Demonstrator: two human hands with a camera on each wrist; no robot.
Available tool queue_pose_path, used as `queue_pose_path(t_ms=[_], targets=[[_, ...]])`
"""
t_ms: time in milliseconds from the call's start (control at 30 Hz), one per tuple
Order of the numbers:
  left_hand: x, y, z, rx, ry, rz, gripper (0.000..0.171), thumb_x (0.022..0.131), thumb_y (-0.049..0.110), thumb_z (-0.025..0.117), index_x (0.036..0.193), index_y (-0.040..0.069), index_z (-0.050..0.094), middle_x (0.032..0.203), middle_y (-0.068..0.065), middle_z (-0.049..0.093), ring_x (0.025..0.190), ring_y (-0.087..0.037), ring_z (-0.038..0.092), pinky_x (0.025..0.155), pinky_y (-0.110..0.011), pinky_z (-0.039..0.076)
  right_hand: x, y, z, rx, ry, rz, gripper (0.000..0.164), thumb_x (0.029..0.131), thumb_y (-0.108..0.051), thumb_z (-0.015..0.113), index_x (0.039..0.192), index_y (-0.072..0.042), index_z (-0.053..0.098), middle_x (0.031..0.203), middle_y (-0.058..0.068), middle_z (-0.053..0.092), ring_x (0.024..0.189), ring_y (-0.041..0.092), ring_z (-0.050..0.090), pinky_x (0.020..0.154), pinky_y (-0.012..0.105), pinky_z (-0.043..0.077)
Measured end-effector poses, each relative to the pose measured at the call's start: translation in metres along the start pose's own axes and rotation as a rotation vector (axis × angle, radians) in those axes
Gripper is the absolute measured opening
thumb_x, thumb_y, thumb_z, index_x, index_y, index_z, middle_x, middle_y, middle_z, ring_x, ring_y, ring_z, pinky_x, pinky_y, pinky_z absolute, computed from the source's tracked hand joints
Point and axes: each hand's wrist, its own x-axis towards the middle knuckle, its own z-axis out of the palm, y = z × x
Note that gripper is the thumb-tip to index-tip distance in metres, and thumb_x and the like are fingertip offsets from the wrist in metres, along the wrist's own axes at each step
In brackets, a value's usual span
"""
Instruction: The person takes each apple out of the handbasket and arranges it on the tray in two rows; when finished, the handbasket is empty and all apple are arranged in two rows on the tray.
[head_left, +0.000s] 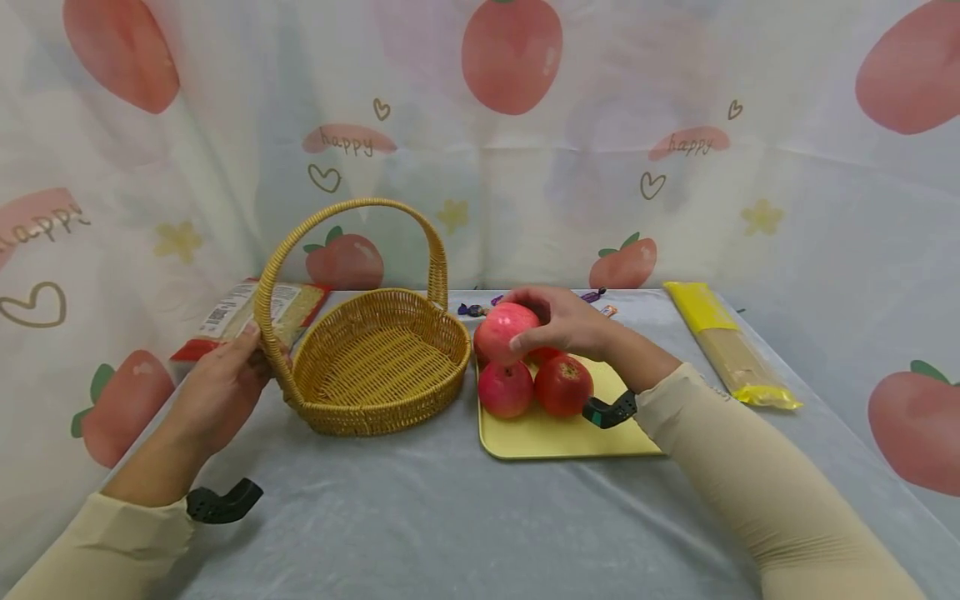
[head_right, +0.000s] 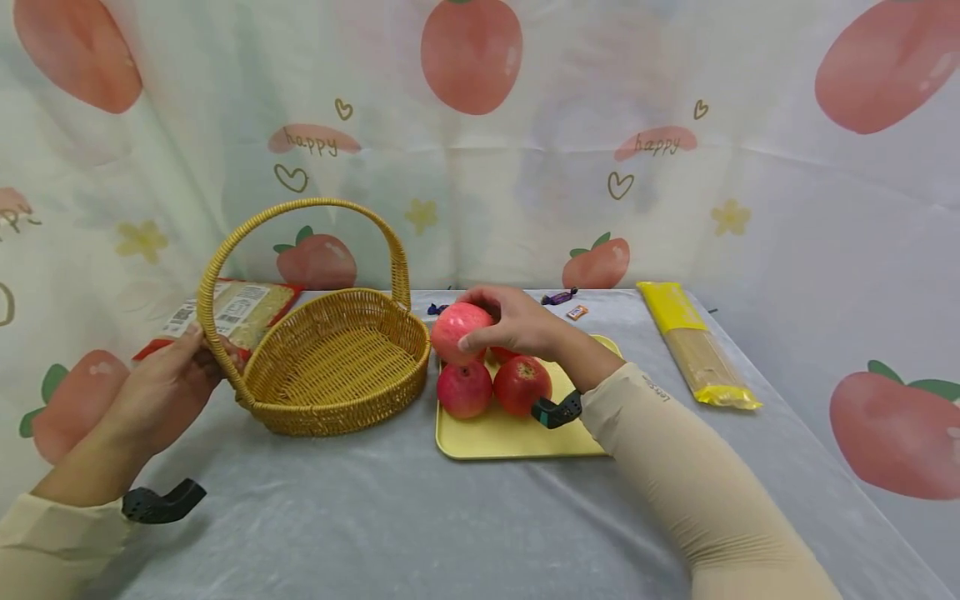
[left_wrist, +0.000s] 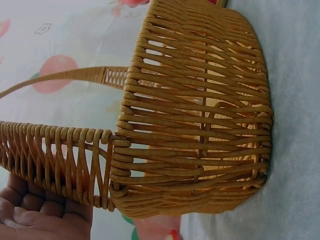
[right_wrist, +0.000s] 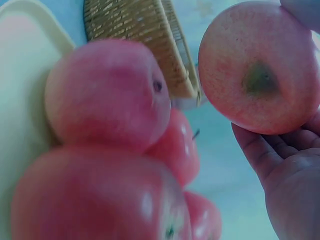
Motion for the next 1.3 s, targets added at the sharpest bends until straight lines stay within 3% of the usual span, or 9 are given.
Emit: queue_pose_path(t_ms=[200,400,667,900,1000,1200,1300], targets=[[0.001,-0.001,-0.001,-0.047,-0.013,0.006,0.061,0.110,0.046,0.041,0.157,0.012,0.023,0.146,0.005,0.035,0.125,-0.010,0.042,0.096,-0.016,0.047,-0.024,0.015,-0.017,-0.048,0.057,0.030,0.066,0.080,-0.030,0.087,0.137,-0.020,0.056,0.129,0.006,0.063,0.123,0.030,0.058,0.089,0.041,0.060],[0.001,-0.002,0.000,-0.008,-0.021,0.045,0.059,0.111,0.044,0.039,0.160,0.015,0.020,0.146,0.007,0.040,0.121,-0.008,0.047,0.094,-0.016,0.047,-0.046,0.031,-0.033,-0.029,0.124,0.047,0.068,0.083,-0.024,0.086,0.141,-0.013,0.054,0.130,0.011,0.062,0.121,0.032,0.058,0.089,0.038,0.060],[0.001,-0.002,-0.001,-0.041,-0.031,0.035,0.048,0.111,0.043,0.040,0.149,0.014,0.035,0.142,0.003,0.040,0.121,-0.010,0.044,0.094,-0.017,0.046,-0.072,0.049,-0.048,-0.086,0.188,0.079,0.068,0.085,-0.025,0.085,0.144,-0.012,0.053,0.133,0.012,0.062,0.120,0.032,0.058,0.087,0.034,0.060],[0.001,-0.001,-0.003,-0.058,-0.025,0.016,0.060,0.111,0.044,0.040,0.160,0.016,0.022,0.146,0.005,0.037,0.125,-0.009,0.043,0.095,-0.015,0.048,-0.089,0.064,-0.058,-0.117,0.246,0.140,0.066,0.087,-0.028,0.084,0.143,-0.011,0.053,0.132,0.013,0.062,0.117,0.032,0.058,0.086,0.030,0.059],[0.000,-0.001,-0.003,-0.058,-0.025,0.020,0.056,0.111,0.043,0.040,0.156,0.015,0.024,0.142,0.004,0.039,0.122,-0.010,0.043,0.094,-0.016,0.048,-0.093,0.072,-0.060,-0.112,0.239,0.184,0.069,0.086,-0.030,0.085,0.144,-0.011,0.052,0.134,0.013,0.061,0.119,0.032,0.057,0.086,0.030,0.059],[0.002,0.002,-0.004,-0.074,-0.038,-0.016,0.074,0.111,0.043,0.038,0.167,0.016,-0.001,0.151,0.008,0.032,0.131,-0.010,0.037,0.097,-0.015,0.049,-0.102,0.091,-0.057,-0.144,0.221,0.230,0.067,0.086,-0.029,0.083,0.141,-0.007,0.052,0.133,0.015,0.060,0.119,0.031,0.056,0.087,0.028,0.057],[0.002,0.001,-0.004,-0.068,-0.038,-0.020,0.073,0.111,0.044,0.038,0.167,0.017,0.000,0.151,0.009,0.031,0.132,-0.011,0.034,0.097,-0.014,0.049,-0.105,0.100,-0.055,-0.159,0.208,0.233,0.066,0.086,-0.029,0.082,0.140,-0.005,0.053,0.132,0.015,0.061,0.118,0.030,0.057,0.089,0.026,0.056]])
